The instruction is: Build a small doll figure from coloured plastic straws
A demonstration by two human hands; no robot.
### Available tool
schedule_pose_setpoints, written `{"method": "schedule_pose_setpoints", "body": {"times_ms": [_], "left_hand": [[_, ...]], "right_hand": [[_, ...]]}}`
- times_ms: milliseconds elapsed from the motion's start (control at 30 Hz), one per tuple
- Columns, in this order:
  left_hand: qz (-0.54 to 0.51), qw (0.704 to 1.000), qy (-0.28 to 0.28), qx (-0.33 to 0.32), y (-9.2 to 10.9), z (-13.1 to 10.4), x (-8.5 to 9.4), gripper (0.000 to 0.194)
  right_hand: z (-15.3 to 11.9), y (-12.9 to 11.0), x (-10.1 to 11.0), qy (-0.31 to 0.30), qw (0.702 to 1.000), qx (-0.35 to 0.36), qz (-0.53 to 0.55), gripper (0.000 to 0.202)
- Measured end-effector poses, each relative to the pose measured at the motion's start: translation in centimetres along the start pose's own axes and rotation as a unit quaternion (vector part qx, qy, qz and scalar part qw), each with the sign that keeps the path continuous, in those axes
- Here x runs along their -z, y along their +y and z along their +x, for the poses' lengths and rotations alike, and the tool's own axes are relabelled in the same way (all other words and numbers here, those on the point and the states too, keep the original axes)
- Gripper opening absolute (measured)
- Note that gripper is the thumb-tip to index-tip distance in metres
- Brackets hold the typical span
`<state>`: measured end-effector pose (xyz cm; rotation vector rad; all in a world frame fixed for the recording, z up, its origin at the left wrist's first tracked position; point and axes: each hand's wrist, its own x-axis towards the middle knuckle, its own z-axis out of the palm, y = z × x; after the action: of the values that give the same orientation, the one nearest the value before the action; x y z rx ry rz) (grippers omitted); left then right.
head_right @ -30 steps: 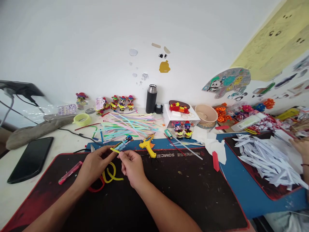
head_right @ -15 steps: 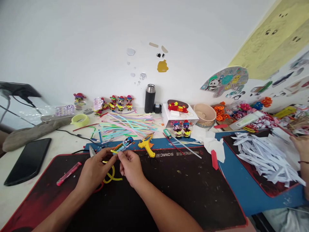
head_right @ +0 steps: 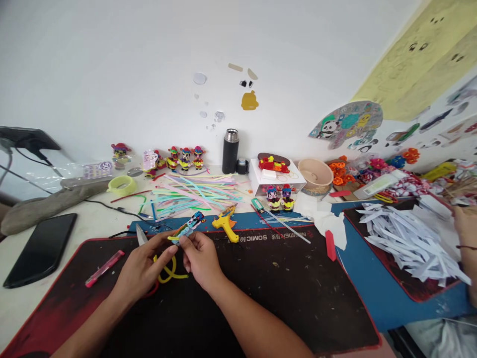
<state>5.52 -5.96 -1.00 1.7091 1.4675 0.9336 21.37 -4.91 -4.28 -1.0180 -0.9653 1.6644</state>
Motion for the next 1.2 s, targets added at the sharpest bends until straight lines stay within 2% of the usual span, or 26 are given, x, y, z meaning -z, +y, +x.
{"method": "schedule_pose_setpoints", "body": {"times_ms": [300,433,533,633,833,1100,1200], "left_hand": [[-0.112,0.990,0.052,0.074,-0.1,0.3,0.0,0.047],[-0.198,0.971,0.069,0.116,-1.0,0.4,-0.5,0.046],[-0.253,0.954,0.061,0.146,-1.4,0.3,-1.1,0.046],[-0.248,0.952,0.070,0.162,-1.1,0.2,-1.7,0.049],[-0.222,0.960,0.077,0.154,-0.4,0.4,-1.7,0.051],[-0.333,0.918,0.095,0.195,-1.2,0.8,-1.9,0.045],[-0.331,0.920,0.086,0.191,-0.8,0.8,-1.4,0.045]], "right_hand": [[-0.3,0.0,-0.2,-0.041,0.999,0.001,-0.018,0.059],[-0.5,0.3,-0.2,-0.064,0.998,-0.017,-0.021,0.057],[-0.6,0.5,-0.2,-0.067,0.997,-0.015,-0.023,0.057],[-0.6,0.4,-0.2,-0.060,0.998,-0.018,-0.024,0.059],[-0.6,0.0,-0.2,-0.062,0.998,-0.027,-0.020,0.056],[-0.7,0.3,0.2,-0.092,0.995,-0.006,0.026,0.056],[-0.7,0.2,0.2,-0.095,0.995,0.006,0.037,0.053]]}}
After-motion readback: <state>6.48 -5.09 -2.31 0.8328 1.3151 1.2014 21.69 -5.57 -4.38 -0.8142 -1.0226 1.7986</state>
